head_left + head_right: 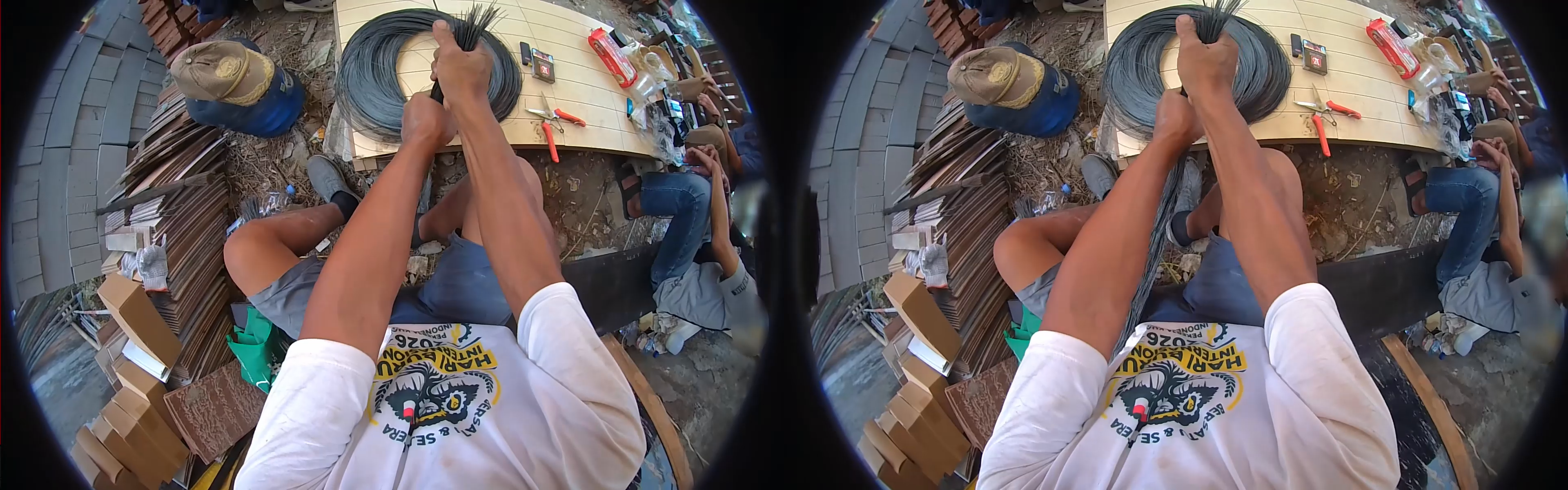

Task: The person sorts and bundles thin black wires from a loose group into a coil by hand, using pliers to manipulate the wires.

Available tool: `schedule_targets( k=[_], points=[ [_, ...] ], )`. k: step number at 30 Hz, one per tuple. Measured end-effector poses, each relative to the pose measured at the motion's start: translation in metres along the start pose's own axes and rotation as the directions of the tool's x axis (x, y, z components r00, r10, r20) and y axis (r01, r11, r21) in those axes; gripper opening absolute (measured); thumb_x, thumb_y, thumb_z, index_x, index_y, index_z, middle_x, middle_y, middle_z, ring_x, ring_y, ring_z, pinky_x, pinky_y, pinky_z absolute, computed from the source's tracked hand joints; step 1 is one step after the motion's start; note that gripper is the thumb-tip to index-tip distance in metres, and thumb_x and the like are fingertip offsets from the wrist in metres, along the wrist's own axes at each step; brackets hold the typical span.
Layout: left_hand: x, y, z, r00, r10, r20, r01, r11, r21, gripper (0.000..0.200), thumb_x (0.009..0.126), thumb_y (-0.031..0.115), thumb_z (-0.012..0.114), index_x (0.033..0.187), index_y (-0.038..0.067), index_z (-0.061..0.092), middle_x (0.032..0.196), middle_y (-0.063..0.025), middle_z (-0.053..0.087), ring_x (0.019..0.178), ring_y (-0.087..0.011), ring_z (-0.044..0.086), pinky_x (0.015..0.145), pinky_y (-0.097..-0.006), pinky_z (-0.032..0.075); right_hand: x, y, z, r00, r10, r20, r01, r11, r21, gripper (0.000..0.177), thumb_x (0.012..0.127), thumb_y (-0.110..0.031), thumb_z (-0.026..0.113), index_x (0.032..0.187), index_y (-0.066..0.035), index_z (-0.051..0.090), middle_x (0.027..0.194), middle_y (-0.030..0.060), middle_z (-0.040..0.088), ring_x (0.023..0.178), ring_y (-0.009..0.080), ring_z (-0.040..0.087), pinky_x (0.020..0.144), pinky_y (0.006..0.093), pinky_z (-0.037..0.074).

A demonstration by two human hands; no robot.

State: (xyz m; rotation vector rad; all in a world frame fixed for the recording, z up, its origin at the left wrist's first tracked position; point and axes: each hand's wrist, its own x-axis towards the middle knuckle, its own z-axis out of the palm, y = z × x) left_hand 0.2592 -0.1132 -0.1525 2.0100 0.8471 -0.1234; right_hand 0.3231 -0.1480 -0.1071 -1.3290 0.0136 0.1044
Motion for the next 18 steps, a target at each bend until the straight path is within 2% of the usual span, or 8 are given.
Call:
schedule_targets(
  k=[1, 2, 4, 6, 7, 8, 11, 18],
  points=[
    [0.003, -0.012, 0.002, 1.000, 0.004, 0.005, -0.004, 1.000, 0.003, 0.043, 0.081, 0.036, 0.072, 0.099, -0.004, 0.071, 0.106, -0.0256, 0.069, 0.102, -0.0402, 0.066, 0.083, -0.0452, 0.054, -0.004, 0.006, 0.002, 0.994, -0.095, 0.046, 0.096, 0.995, -0.037, 0.026, 0.090, -0.024, 0.072, 0.076, -0.007, 0.058, 0.055, -0.0002, 0.050, 0.044, 0.0092, 0.045, 0.041, 0.0260, 0.037],
    [0.004, -0.022, -0.001, 0.978, 0.209, -0.019, -0.209, 0.978, -0.007, 0.041, 0.081, 0.033, 0.073, 0.098, -0.004, 0.071, 0.103, -0.0266, 0.069, 0.102, -0.0414, 0.066, 0.082, -0.0454, 0.054, -0.010, 0.006, 0.006, 0.977, -0.188, 0.098, 0.196, 0.978, -0.070, 0.026, 0.090, -0.025, 0.072, 0.075, -0.008, 0.059, 0.055, -0.0024, 0.050, 0.044, 0.0076, 0.045, 0.042, 0.0254, 0.036],
    [0.008, -0.029, 0.001, 0.909, 0.413, -0.049, -0.414, 0.910, -0.014, 0.038, 0.080, 0.030, 0.073, 0.096, -0.005, 0.071, 0.101, -0.0276, 0.069, 0.101, -0.0425, 0.066, 0.081, -0.0456, 0.053, -0.023, 0.003, 0.009, 0.977, -0.162, 0.135, 0.183, 0.971, -0.156, 0.026, 0.091, -0.027, 0.072, 0.075, -0.010, 0.060, 0.056, -0.0048, 0.050, 0.046, 0.0053, 0.044, 0.043, 0.0242, 0.036],
    [0.007, -0.029, -0.007, 0.913, 0.402, -0.073, -0.406, 0.913, -0.048, 0.038, 0.078, 0.029, 0.073, 0.094, -0.006, 0.071, 0.096, -0.0291, 0.069, 0.099, -0.0433, 0.066, 0.081, -0.0456, 0.053, -0.023, -0.002, 0.012, 0.983, -0.067, 0.168, 0.097, 0.980, -0.176, 0.032, 0.089, -0.034, 0.071, 0.088, -0.002, 0.070, 0.076, 0.0048, 0.070, 0.071, 0.0163, 0.063, 0.071, 0.0320, 0.049],
    [0.010, -0.025, -0.008, 0.948, 0.319, -0.009, -0.319, 0.948, 0.002, 0.036, 0.077, 0.026, 0.072, 0.093, -0.007, 0.070, 0.093, -0.0308, 0.068, 0.098, -0.0432, 0.066, 0.080, -0.0451, 0.053, -0.020, -0.007, 0.015, 0.975, -0.138, 0.172, 0.153, 0.985, -0.077, 0.027, 0.091, -0.027, 0.071, 0.076, -0.010, 0.058, 0.058, -0.0040, 0.050, 0.049, 0.0073, 0.046, 0.046, 0.0250, 0.039],
    [0.005, -0.013, -0.014, 0.939, 0.342, -0.019, -0.342, 0.940, -0.005, 0.036, 0.077, 0.026, 0.072, 0.093, -0.007, 0.070, 0.093, -0.0308, 0.068, 0.098, -0.0432, 0.066, 0.080, -0.0451, 0.053, -0.013, -0.017, 0.012, 0.971, -0.165, 0.174, 0.180, 0.981, -0.075, 0.027, 0.091, -0.027, 0.071, 0.076, -0.010, 0.058, 0.058, -0.0040, 0.050, 0.049, 0.0073, 0.046, 0.046, 0.0250, 0.039],
    [-0.026, 0.026, -0.034, 0.983, 0.185, 0.007, -0.184, 0.978, -0.102, 0.035, 0.074, 0.024, 0.068, 0.084, -0.010, 0.067, 0.072, -0.0233, 0.067, 0.070, -0.0347, 0.068, 0.066, -0.0427, 0.051, 0.028, -0.040, -0.016, 0.884, 0.274, 0.380, -0.372, 0.903, 0.215, 0.026, 0.093, -0.026, 0.068, 0.078, -0.010, 0.052, 0.059, 0.0011, 0.052, 0.051, 0.0148, 0.051, 0.052, 0.0302, 0.046],
    [-0.041, 0.039, -0.017, 0.972, 0.236, -0.004, -0.236, 0.966, -0.107, 0.030, 0.077, 0.025, 0.070, 0.074, -0.004, 0.066, 0.062, -0.0132, 0.063, 0.059, -0.0243, 0.063, 0.061, -0.0395, 0.049, 0.063, -0.052, -0.047, 0.803, 0.389, 0.452, -0.548, 0.779, 0.305, 0.027, 0.092, -0.028, 0.070, 0.080, -0.007, 0.057, 0.063, 0.0007, 0.055, 0.054, 0.0125, 0.054, 0.055, 0.0327, 0.049]
  ],
)
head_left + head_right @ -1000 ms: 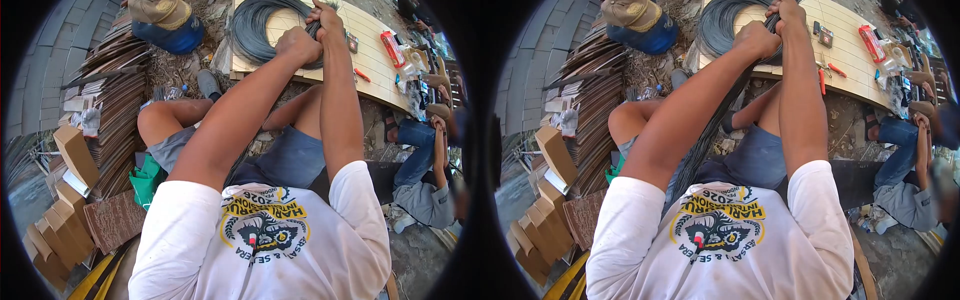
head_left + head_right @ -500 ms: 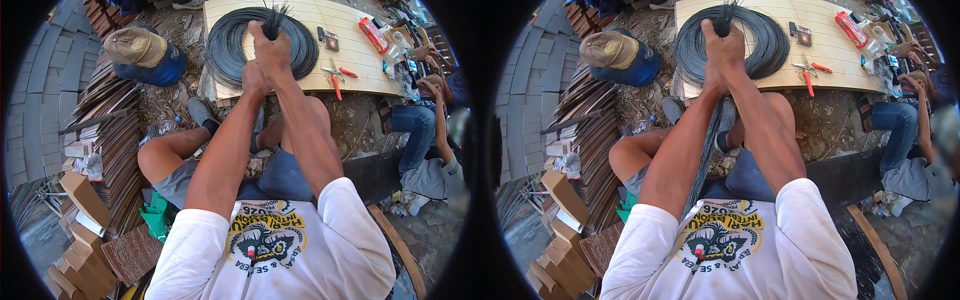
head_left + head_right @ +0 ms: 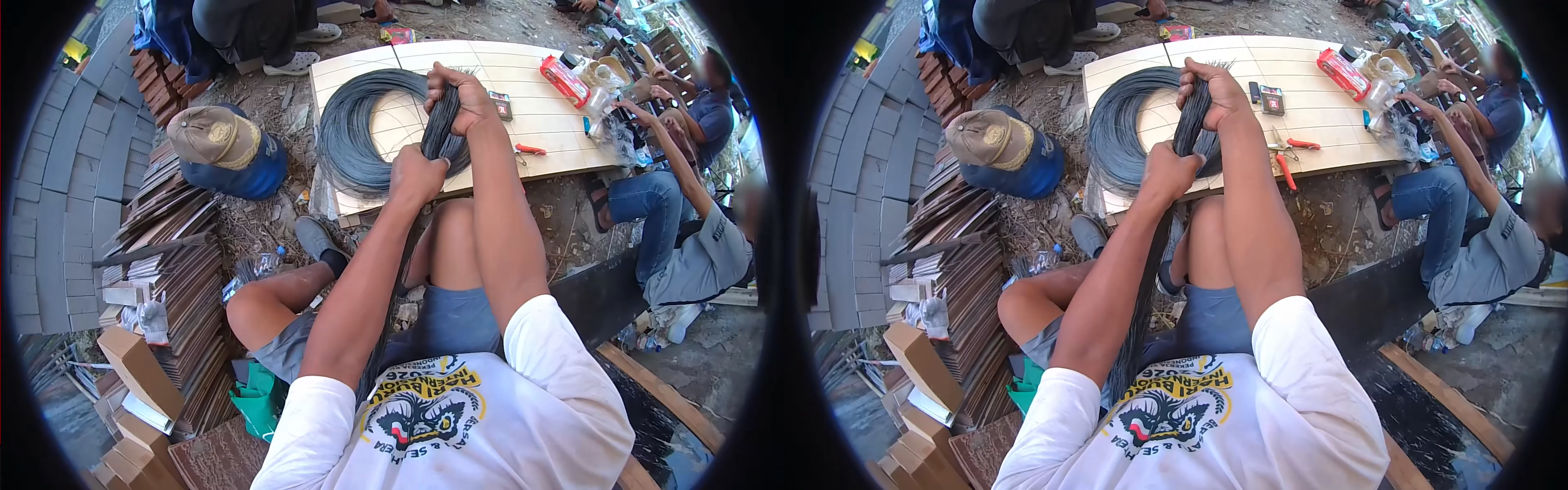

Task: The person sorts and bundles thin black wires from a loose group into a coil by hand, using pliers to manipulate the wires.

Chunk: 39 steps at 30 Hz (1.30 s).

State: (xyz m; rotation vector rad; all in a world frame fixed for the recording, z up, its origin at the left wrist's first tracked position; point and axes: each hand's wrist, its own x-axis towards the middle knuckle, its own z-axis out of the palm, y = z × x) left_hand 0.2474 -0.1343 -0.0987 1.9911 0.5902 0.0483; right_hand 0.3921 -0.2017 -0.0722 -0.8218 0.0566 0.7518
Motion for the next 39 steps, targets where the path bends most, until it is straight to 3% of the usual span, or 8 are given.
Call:
schedule_targets(
  k=[1, 7, 13, 24, 28, 31, 33, 39],
  points=[
    [0.000, 0.005, -0.003, 0.980, -0.114, 0.166, 0.119, 0.993, -0.020, 0.041, 0.078, 0.023, 0.072, 0.102, -0.010, 0.065, 0.093, -0.0311, 0.068, 0.095, -0.0399, 0.068, 0.085, -0.0440, 0.051, 0.002, 0.002, -0.004, 0.999, -0.010, -0.032, 0.008, 0.999, -0.040, 0.028, 0.092, -0.029, 0.070, 0.080, -0.007, 0.057, 0.062, -0.0011, 0.053, 0.053, 0.0105, 0.051, 0.054, 0.0314, 0.046],
    [-0.005, 0.008, 0.012, 0.999, 0.025, 0.027, -0.025, 1.000, 0.001, 0.052, 0.082, 0.023, 0.070, 0.115, -0.012, 0.052, 0.102, -0.0335, 0.066, 0.097, -0.0451, 0.066, 0.087, -0.0469, 0.052, -0.013, 0.005, 0.016, 0.960, -0.187, -0.207, 0.126, 0.953, -0.275, 0.032, 0.091, -0.033, 0.072, 0.082, -0.006, 0.055, 0.058, -0.0055, 0.042, 0.047, 0.0060, 0.039, 0.047, 0.0265, 0.037],
    [-0.002, 0.011, 0.012, 0.992, 0.021, 0.125, -0.042, 0.985, 0.170, 0.040, 0.083, 0.016, 0.064, 0.105, -0.016, 0.053, 0.098, -0.0391, 0.063, 0.101, -0.0483, 0.063, 0.089, -0.0479, 0.051, -0.014, 0.005, 0.014, 0.872, -0.473, -0.129, 0.277, 0.693, -0.666, 0.038, 0.090, -0.031, 0.071, 0.076, 0.001, 0.060, 0.057, 0.0032, 0.052, 0.045, 0.0113, 0.048, 0.041, 0.0295, 0.040],
    [-0.006, -0.014, 0.021, 0.959, -0.016, 0.284, -0.017, 0.994, 0.112, 0.039, 0.081, 0.021, 0.061, 0.096, -0.015, 0.060, 0.099, -0.0373, 0.064, 0.105, -0.0437, 0.064, 0.089, -0.0468, 0.051, -0.008, 0.014, 0.002, 0.939, -0.336, 0.074, 0.159, 0.231, -0.960, 0.047, 0.091, -0.037, 0.064, 0.062, 0.000, 0.060, 0.049, 0.0083, 0.055, 0.046, 0.0202, 0.061, 0.054, 0.0371, 0.051],
    [-0.005, -0.013, 0.035, 0.972, -0.034, 0.232, 0.039, 0.999, -0.017, 0.058, 0.078, 0.024, 0.066, 0.118, -0.014, 0.048, 0.111, -0.0360, 0.062, 0.111, -0.0460, 0.060, 0.095, -0.0477, 0.048, -0.014, 0.006, -0.012, 0.942, -0.321, -0.092, 0.136, 0.620, -0.773, 0.036, 0.090, -0.032, 0.070, 0.080, 0.001, 0.062, 0.069, 0.0043, 0.057, 0.051, 0.0113, 0.051, 0.047, 0.0288, 0.045],
    [-0.011, -0.013, 0.033, 0.945, 0.029, 0.327, 0.043, 0.977, -0.210, 0.070, 0.070, 0.025, 0.076, 0.121, -0.011, 0.044, 0.073, -0.0173, 0.068, 0.067, -0.0270, 0.070, 0.069, -0.0369, 0.055, 0.000, -0.003, -0.058, 0.967, -0.178, -0.184, 0.050, 0.837, -0.545, 0.031, 0.097, -0.027, 0.063, 0.101, 0.003, 0.058, 0.062, -0.0032, 0.042, 0.052, 0.0079, 0.043, 0.050, 0.0267, 0.041],
    [-0.025, -0.017, 0.023, 0.902, 0.049, 0.429, 0.104, 0.939, -0.326, 0.078, 0.067, 0.029, 0.083, 0.122, -0.010, 0.044, 0.074, -0.0156, 0.067, 0.065, -0.0238, 0.068, 0.065, -0.0348, 0.053, -0.005, -0.004, -0.062, 0.969, -0.142, -0.201, 0.030, 0.880, -0.474, 0.027, 0.099, -0.028, 0.059, 0.097, -0.001, 0.057, 0.062, -0.0048, 0.041, 0.052, 0.0066, 0.043, 0.051, 0.0258, 0.041],
    [-0.046, -0.060, 0.020, 0.776, 0.125, 0.618, 0.389, 0.677, -0.625, 0.021, 0.078, 0.013, 0.077, 0.081, 0.002, 0.059, 0.068, -0.0057, 0.060, 0.055, -0.0133, 0.058, 0.048, -0.0293, 0.048, 0.016, 0.004, -0.084, 0.981, -0.029, -0.194, -0.061, 0.897, -0.439, 0.029, 0.099, -0.033, 0.060, 0.097, -0.005, 0.055, 0.063, -0.0047, 0.044, 0.055, 0.0072, 0.047, 0.054, 0.0252, 0.045]
  ],
)
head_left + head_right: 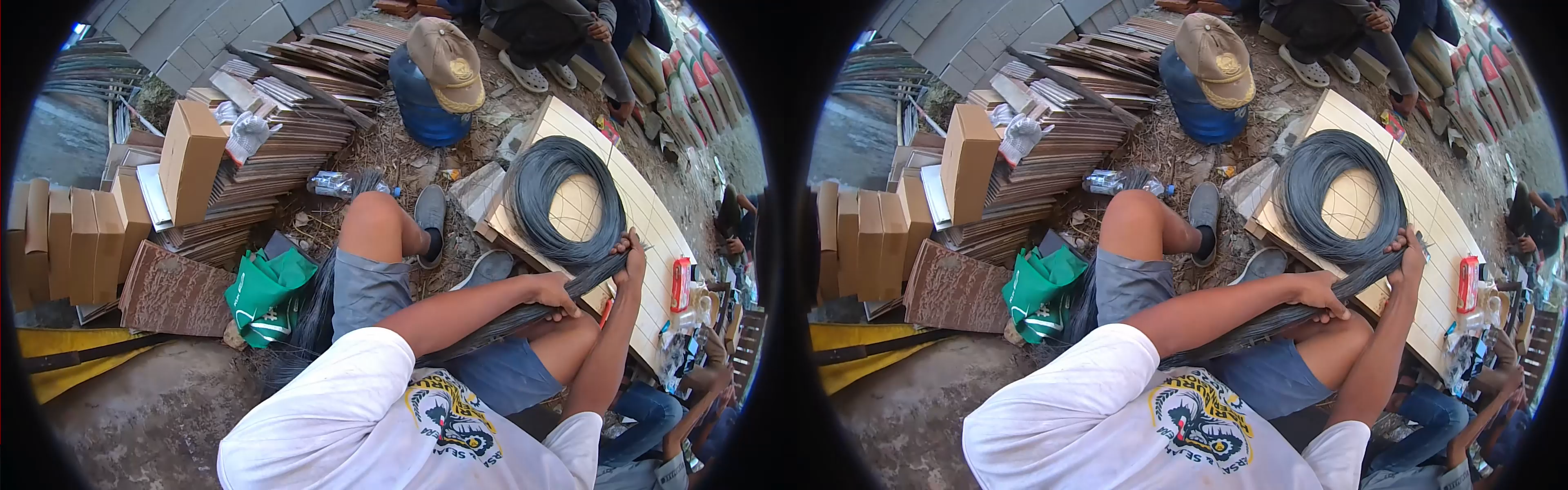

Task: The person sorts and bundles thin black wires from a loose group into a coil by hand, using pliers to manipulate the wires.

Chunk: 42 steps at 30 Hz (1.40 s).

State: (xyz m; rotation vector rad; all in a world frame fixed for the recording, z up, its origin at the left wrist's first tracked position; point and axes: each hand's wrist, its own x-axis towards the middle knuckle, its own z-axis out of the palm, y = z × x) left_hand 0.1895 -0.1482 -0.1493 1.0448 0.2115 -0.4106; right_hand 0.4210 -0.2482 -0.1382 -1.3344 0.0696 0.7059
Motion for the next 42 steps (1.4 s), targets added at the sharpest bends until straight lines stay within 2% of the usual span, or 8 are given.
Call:
schedule_targets(
  k=[13, 17, 19, 22, 26, 30, 35, 42],
  points=[
    [0.045, -0.032, -0.023, 0.999, 0.019, -0.041, -0.029, 0.966, -0.256, 0.024, 0.080, 0.016, 0.078, 0.082, -0.001, 0.062, 0.065, -0.0055, 0.058, 0.048, -0.0127, 0.054, 0.039, -0.0297, 0.043, 0.017, -0.049, -0.039, 0.822, -0.076, -0.564, -0.143, 0.931, -0.335, 0.116, 0.073, -0.088, 0.052, 0.139, 0.007, 0.045, 0.131, 0.0218, 0.055, 0.105, 0.0355, 0.061, 0.096, 0.0461, 0.045],
    [0.038, -0.029, -0.023, 0.996, 0.074, 0.040, -0.056, 0.940, -0.336, 0.023, 0.078, 0.016, 0.079, 0.080, -0.003, 0.066, 0.065, -0.0080, 0.060, 0.049, -0.0159, 0.055, 0.039, -0.0330, 0.042, 0.023, -0.089, -0.031, 0.785, -0.299, -0.543, -0.300, 0.584, -0.755, 0.101, 0.081, -0.080, 0.050, 0.129, 0.009, 0.057, 0.110, 0.0223, 0.069, 0.108, 0.0346, 0.064, 0.091, 0.0449, 0.047],
    [0.039, -0.025, -0.021, 0.996, 0.048, 0.072, -0.021, 0.942, -0.335, 0.024, 0.077, 0.015, 0.078, 0.077, -0.005, 0.066, 0.060, -0.0088, 0.058, 0.048, -0.0173, 0.055, 0.040, -0.0356, 0.042, 0.042, -0.125, -0.039, 0.674, -0.580, -0.458, -0.640, -0.148, -0.754, 0.089, 0.085, -0.071, 0.055, 0.119, 0.010, 0.061, 0.101, 0.0240, 0.071, 0.103, 0.0318, 0.067, 0.087, 0.0406, 0.049],
    [0.036, -0.017, -0.027, 0.993, 0.100, 0.058, -0.080, 0.956, -0.283, 0.026, 0.076, 0.016, 0.077, 0.070, -0.006, 0.066, 0.058, -0.0119, 0.062, 0.048, -0.0205, 0.058, 0.041, -0.0386, 0.043, 0.050, -0.146, 0.023, 0.567, -0.797, 0.208, -0.170, -0.361, -0.917, 0.066, 0.093, -0.054, 0.058, 0.118, 0.007, 0.062, 0.110, 0.0254, 0.068, 0.100, 0.0315, 0.067, 0.086, 0.0402, 0.051],
    [0.058, -0.027, -0.014, 0.994, 0.107, -0.016, -0.108, 0.988, -0.114, 0.022, 0.078, 0.016, 0.075, 0.068, -0.002, 0.069, 0.065, -0.0116, 0.068, 0.054, -0.0211, 0.064, 0.050, -0.0398, 0.050, -0.060, 0.023, 0.350, 0.798, -0.176, 0.576, 0.602, 0.201, -0.773, 0.026, 0.097, -0.021, 0.060, 0.109, 0.001, 0.067, 0.101, 0.0111, 0.070, 0.093, 0.0184, 0.064, 0.085, 0.0306, 0.049],
    [0.084, -0.070, -0.041, 0.991, 0.061, -0.120, -0.082, 0.980, -0.179, 0.015, 0.082, 0.014, 0.071, 0.074, 0.001, 0.070, 0.062, -0.0083, 0.065, 0.058, -0.0181, 0.064, 0.053, -0.0375, 0.050, -0.113, 0.235, 0.489, -0.184, 0.462, 0.868, 0.888, 0.457, -0.055, 0.042, 0.090, -0.021, 0.065, 0.129, -0.008, 0.058, 0.114, 0.0180, 0.062, 0.108, 0.0383, 0.057, 0.095, 0.0450, 0.046],
    [0.043, -0.130, -0.125, 0.932, 0.017, -0.363, -0.104, 0.970, -0.220, 0.015, 0.082, 0.014, 0.071, 0.076, 0.001, 0.070, 0.061, -0.0077, 0.065, 0.057, -0.0175, 0.064, 0.052, -0.0367, 0.049, -0.095, 0.428, 0.613, 0.005, 0.691, 0.723, 0.993, -0.087, 0.077, 0.053, 0.091, -0.017, 0.056, 0.143, -0.016, 0.047, 0.132, 0.0255, 0.052, 0.122, 0.0401, 0.050, 0.101, 0.0488, 0.043],
    [-0.035, -0.211, -0.190, 0.852, -0.075, -0.519, -0.064, 0.967, -0.245, 0.014, 0.083, 0.015, 0.070, 0.078, 0.001, 0.069, 0.061, -0.0068, 0.064, 0.056, -0.0166, 0.063, 0.051, -0.0356, 0.048, -0.042, 0.513, 0.601, 0.086, 0.561, 0.823, 0.977, 0.114, -0.179, 0.058, 0.087, -0.011, 0.055, 0.145, -0.012, 0.045, 0.151, 0.0150, 0.042, 0.133, 0.0367, 0.045, 0.108, 0.0483, 0.039]
  ],
)
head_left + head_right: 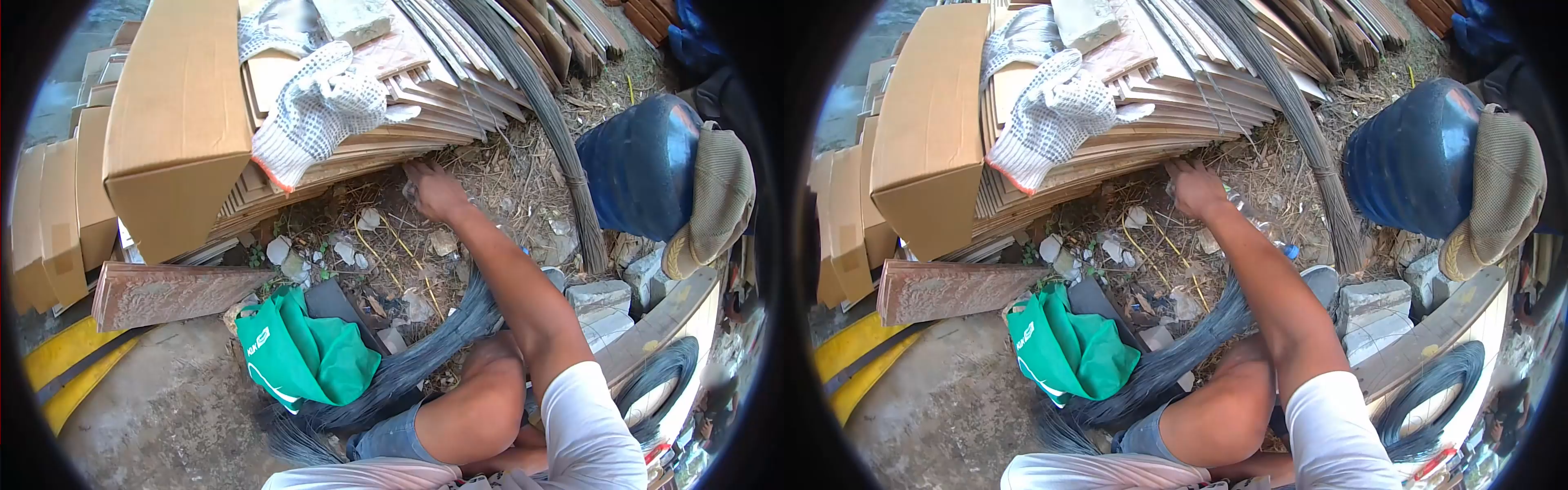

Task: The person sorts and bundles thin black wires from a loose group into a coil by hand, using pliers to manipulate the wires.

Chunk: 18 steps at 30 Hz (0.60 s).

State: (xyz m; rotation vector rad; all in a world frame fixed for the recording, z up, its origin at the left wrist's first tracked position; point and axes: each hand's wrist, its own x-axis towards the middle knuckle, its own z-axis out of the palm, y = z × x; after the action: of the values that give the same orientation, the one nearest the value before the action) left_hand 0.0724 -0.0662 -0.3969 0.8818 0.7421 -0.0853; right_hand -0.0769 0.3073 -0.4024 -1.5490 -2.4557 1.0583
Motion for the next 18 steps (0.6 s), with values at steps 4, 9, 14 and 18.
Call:
schedule_targets(
  k=[4, 9, 14, 18],
  points=[
    [0.003, 0.007, -0.023, 0.993, 0.090, -0.077, -0.096, 0.992, -0.084, 0.014, 0.083, 0.015, 0.070, 0.079, 0.002, 0.069, 0.060, -0.0063, 0.063, 0.055, -0.0161, 0.062, 0.050, -0.0350, 0.047, -0.035, -0.007, -0.019, 0.967, 0.002, -0.253, 0.007, 0.999, 0.033, 0.051, 0.084, -0.004, 0.053, 0.135, -0.007, 0.055, 0.139, 0.0135, 0.055, 0.125, 0.0350, 0.052, 0.104, 0.0441, 0.045],
    [0.007, 0.063, -0.046, 0.942, 0.308, -0.130, -0.324, 0.938, -0.126, 0.013, 0.084, 0.015, 0.070, 0.081, 0.002, 0.069, 0.060, -0.0057, 0.062, 0.055, -0.0155, 0.061, 0.050, -0.0343, 0.047, -0.118, -0.061, -0.087, 0.920, -0.125, -0.372, 0.114, 0.992, -0.051, 0.027, 0.077, -0.007, 0.062, 0.104, -0.004, 0.063, 0.106, 0.0148, 0.066, 0.091, 0.0332, 0.066, 0.074, 0.0431, 0.056],
    [-0.011, 0.127, 0.034, 0.856, 0.496, 0.147, -0.472, 0.865, -0.170, 0.013, 0.084, 0.015, 0.069, 0.082, 0.002, 0.069, 0.059, -0.0051, 0.062, 0.054, -0.0149, 0.060, 0.049, -0.0335, 0.046, -0.281, -0.098, -0.170, 0.875, 0.061, -0.480, -0.199, 0.949, -0.243, 0.012, 0.083, -0.013, 0.063, 0.091, -0.006, 0.057, 0.084, 0.0128, 0.064, 0.070, 0.0325, 0.065, 0.059, 0.0442, 0.053],
    [-0.042, 0.159, 0.137, 0.712, 0.534, 0.456, -0.508, 0.840, -0.191, 0.013, 0.085, 0.015, 0.069, 0.083, 0.002, 0.069, 0.059, -0.0046, 0.061, 0.053, -0.0144, 0.060, 0.049, -0.0329, 0.045, -0.454, -0.131, -0.222, 0.474, 0.402, -0.784, -0.540, 0.836, 0.102, 0.014, 0.087, -0.016, 0.065, 0.097, -0.006, 0.062, 0.075, 0.0116, 0.062, 0.068, 0.0308, 0.064, 0.062, 0.0423, 0.050]
  ],
)
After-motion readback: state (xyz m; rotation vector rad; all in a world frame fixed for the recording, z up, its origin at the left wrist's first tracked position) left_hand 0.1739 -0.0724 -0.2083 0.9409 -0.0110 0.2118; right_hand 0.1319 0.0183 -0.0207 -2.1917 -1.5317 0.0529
